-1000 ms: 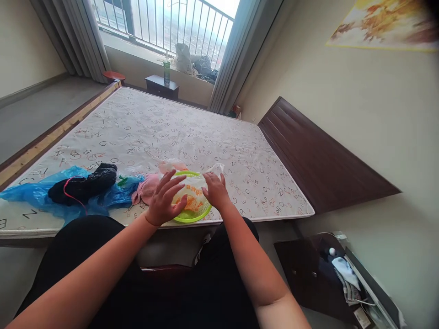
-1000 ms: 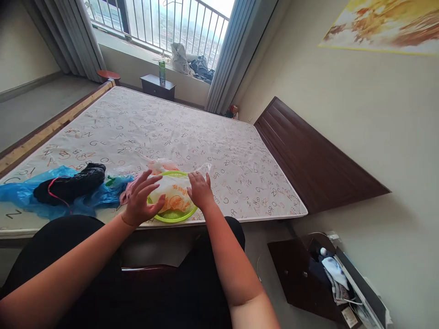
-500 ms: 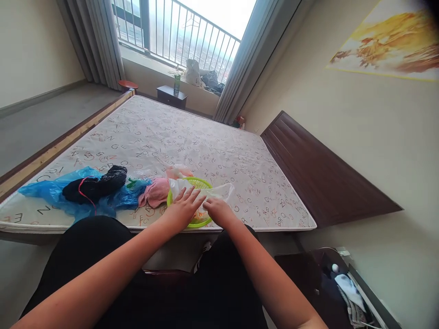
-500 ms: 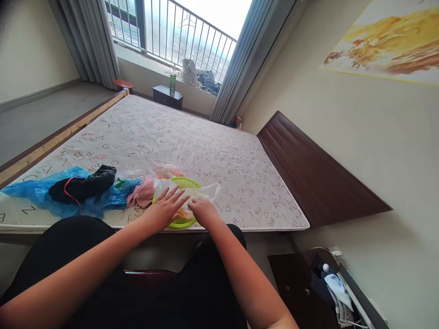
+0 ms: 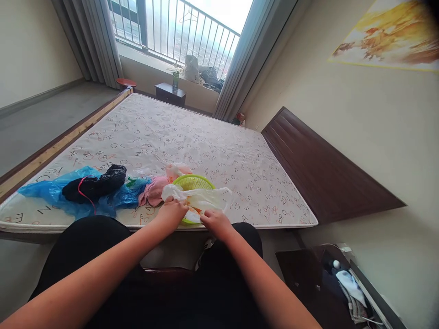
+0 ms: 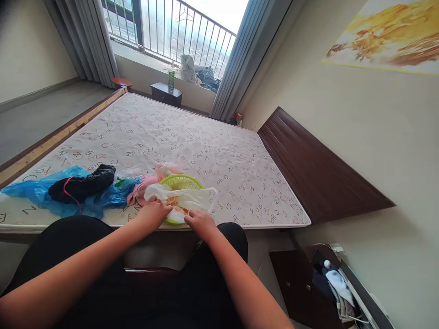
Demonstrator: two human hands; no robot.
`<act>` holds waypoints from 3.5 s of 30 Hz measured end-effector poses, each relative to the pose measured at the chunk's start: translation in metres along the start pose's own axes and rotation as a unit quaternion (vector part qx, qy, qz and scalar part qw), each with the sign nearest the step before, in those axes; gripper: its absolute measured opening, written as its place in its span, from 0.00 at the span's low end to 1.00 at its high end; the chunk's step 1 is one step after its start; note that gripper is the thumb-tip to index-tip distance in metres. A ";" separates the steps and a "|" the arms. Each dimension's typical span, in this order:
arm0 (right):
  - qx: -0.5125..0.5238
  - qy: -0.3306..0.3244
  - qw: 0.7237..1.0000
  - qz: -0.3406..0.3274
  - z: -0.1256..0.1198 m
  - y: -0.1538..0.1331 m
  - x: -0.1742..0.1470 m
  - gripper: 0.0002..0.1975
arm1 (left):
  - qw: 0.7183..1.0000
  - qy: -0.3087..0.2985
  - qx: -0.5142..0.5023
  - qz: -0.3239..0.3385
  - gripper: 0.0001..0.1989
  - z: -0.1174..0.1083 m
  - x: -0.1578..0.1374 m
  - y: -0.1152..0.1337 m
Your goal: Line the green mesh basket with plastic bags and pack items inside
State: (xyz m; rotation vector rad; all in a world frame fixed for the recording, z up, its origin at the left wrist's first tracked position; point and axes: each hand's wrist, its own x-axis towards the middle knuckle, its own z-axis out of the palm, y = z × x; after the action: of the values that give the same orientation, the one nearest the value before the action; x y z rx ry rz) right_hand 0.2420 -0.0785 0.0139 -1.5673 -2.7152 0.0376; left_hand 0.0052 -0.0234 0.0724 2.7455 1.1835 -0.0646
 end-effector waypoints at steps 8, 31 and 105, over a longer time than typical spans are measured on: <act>-0.003 0.021 0.999 0.049 0.015 0.007 -0.005 0.08 | 0.998 0.008 -0.058 -0.003 0.13 0.037 -0.017 -0.017; 0.169 0.102 0.976 0.097 0.021 0.017 -0.008 0.07 | 0.968 -0.014 -0.201 -0.152 0.22 0.066 -0.012 -0.032; 0.226 0.145 0.960 0.078 0.025 0.021 -0.008 0.09 | 0.961 -0.075 -0.232 -0.132 0.25 0.071 -0.005 -0.040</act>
State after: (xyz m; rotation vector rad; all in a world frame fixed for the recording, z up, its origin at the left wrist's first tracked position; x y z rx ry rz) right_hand 0.2638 -0.0753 -0.0113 -1.4998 -2.1591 0.3701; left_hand -0.0253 -0.0110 -0.0023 2.1331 1.3182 -0.0214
